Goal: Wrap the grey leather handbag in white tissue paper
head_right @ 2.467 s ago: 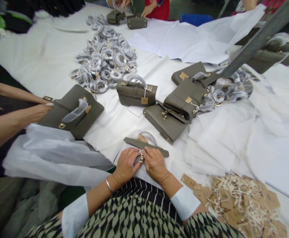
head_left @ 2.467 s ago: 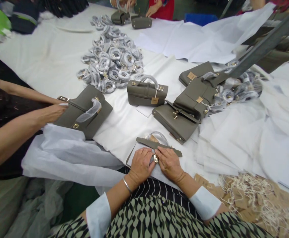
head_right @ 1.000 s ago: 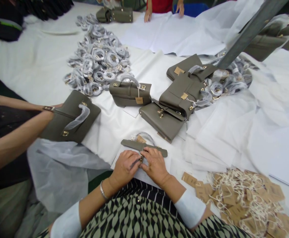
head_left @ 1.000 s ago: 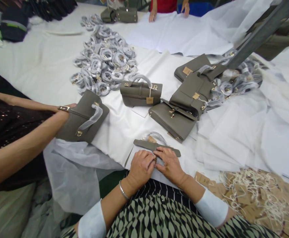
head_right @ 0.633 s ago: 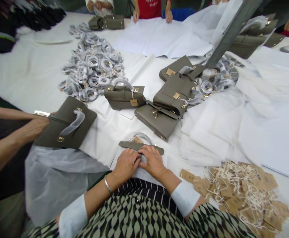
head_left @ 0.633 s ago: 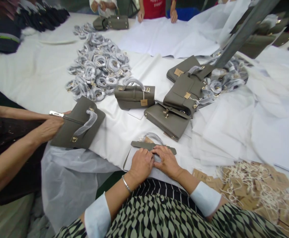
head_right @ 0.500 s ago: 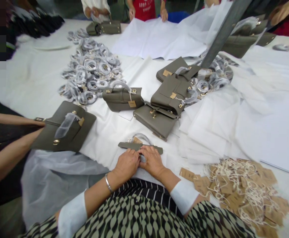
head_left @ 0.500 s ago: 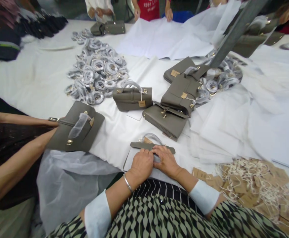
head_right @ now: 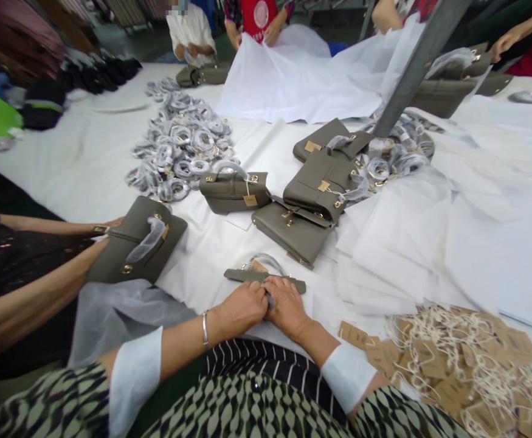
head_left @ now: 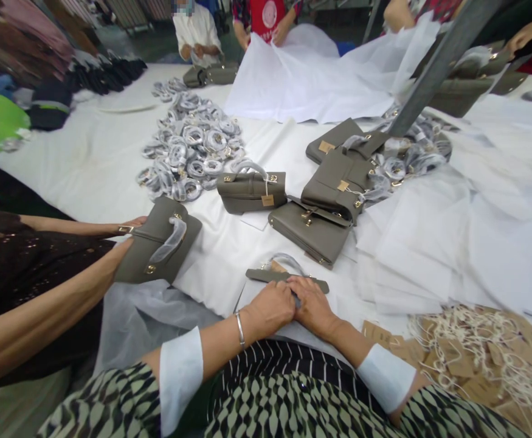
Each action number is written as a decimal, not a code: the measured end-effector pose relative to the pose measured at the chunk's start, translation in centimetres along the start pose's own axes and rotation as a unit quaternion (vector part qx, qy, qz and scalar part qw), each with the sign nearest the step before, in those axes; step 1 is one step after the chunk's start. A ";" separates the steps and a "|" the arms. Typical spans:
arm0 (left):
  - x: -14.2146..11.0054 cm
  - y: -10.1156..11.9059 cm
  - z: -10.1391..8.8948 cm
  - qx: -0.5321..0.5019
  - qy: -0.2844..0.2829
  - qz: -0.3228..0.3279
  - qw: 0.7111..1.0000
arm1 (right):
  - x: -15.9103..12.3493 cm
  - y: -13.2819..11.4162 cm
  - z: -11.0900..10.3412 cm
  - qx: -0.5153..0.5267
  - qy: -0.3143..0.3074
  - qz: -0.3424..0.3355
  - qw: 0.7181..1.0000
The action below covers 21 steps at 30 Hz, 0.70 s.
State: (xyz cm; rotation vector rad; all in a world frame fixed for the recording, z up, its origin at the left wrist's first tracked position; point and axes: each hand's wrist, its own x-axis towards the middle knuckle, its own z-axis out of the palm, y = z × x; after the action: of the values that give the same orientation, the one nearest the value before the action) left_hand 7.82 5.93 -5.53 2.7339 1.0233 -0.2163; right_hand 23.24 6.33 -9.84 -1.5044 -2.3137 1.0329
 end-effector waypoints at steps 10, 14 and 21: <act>-2.8 -2.0 1.2 -0.093 0.079 -0.082 0.989 | 0.2 2.2 0.5 0.004 -0.032 -0.041 0.999; -6.0 -1.2 4.5 -0.220 0.199 -0.387 0.873 | 3.5 5.1 -0.7 0.063 -0.004 -0.033 0.997; -9.0 -2.2 7.6 -0.573 0.170 -0.512 0.617 | 10.4 6.9 0.4 0.016 -0.005 0.029 0.999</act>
State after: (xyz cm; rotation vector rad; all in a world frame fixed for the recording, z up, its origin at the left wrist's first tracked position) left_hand -0.82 -0.02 -11.29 0.8359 1.8135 0.6202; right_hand 23.22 16.72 -16.71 -1.5661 -2.2612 1.0888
